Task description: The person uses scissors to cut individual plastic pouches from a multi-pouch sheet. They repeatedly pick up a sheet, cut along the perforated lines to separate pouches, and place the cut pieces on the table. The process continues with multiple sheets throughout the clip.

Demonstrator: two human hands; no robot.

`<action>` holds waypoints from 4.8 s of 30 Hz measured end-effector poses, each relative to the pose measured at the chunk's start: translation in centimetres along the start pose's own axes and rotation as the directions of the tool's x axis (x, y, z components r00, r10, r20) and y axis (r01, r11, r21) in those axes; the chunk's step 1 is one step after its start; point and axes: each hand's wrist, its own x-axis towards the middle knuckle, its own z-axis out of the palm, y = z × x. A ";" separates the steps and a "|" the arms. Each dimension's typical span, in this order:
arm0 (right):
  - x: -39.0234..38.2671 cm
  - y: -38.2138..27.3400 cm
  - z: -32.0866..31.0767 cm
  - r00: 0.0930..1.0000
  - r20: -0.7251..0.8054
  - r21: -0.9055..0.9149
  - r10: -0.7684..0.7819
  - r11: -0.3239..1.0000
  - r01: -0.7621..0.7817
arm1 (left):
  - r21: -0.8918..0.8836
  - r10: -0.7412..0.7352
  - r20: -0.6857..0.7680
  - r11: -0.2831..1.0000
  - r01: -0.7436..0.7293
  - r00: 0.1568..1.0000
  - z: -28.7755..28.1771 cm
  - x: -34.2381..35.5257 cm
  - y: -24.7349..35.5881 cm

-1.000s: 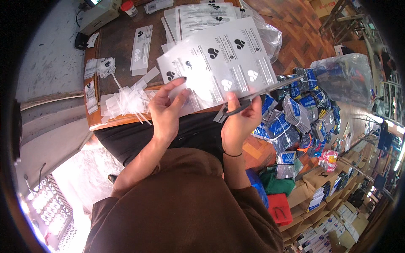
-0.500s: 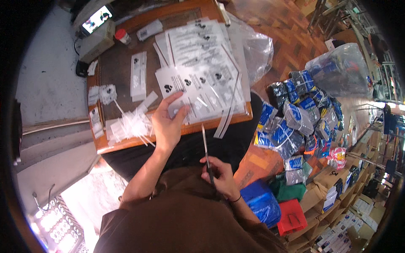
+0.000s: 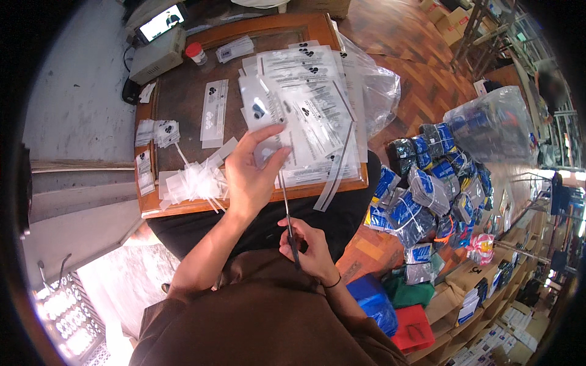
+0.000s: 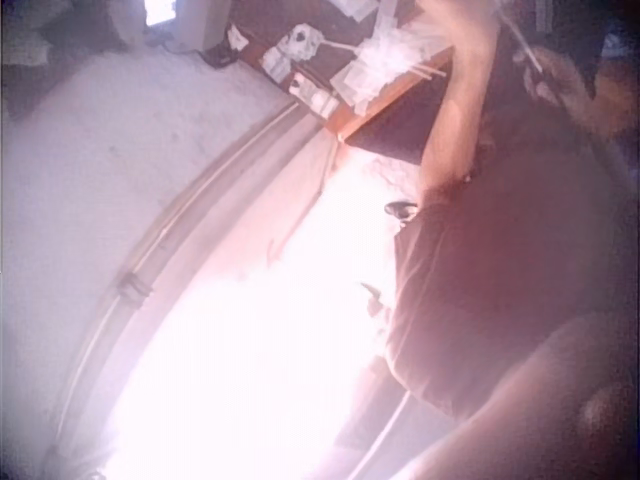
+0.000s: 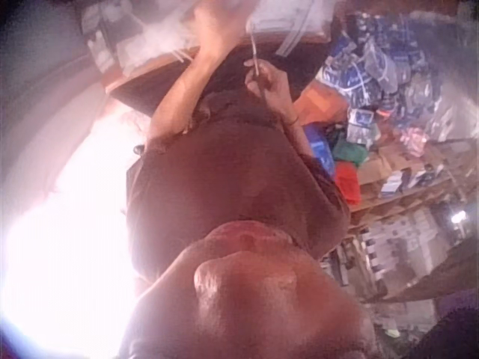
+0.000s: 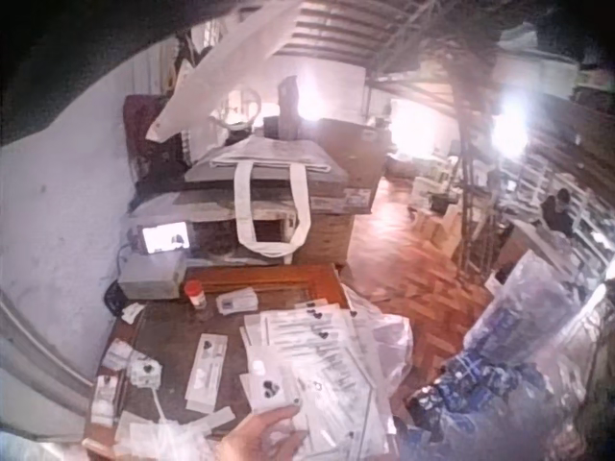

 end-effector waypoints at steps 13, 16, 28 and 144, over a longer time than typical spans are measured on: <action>2.1 -1.5 0.7 0.999 0.008 0.123 0.040 0.992 -0.041 | -0.083 -0.210 0.077 0.973 0.216 0.975 -2.2 -0.4 -1.7; 2.6 -1.1 0.6 1.000 0.000 0.106 0.004 0.994 -0.004 | -0.094 -0.272 0.074 0.956 0.279 0.959 -3.2 -1.0 -2.5; 3.8 -1.2 1.1 0.999 0.046 0.014 -0.010 1.000 0.010 | -0.119 -0.329 0.034 0.936 0.331 0.944 -4.7 -2.9 -2.1; 3.9 -1.6 0.7 0.995 -0.005 -0.094 -0.096 0.991 0.095 | -0.058 -0.260 0.186 0.960 0.275 0.947 -6.4 -0.2 -1.3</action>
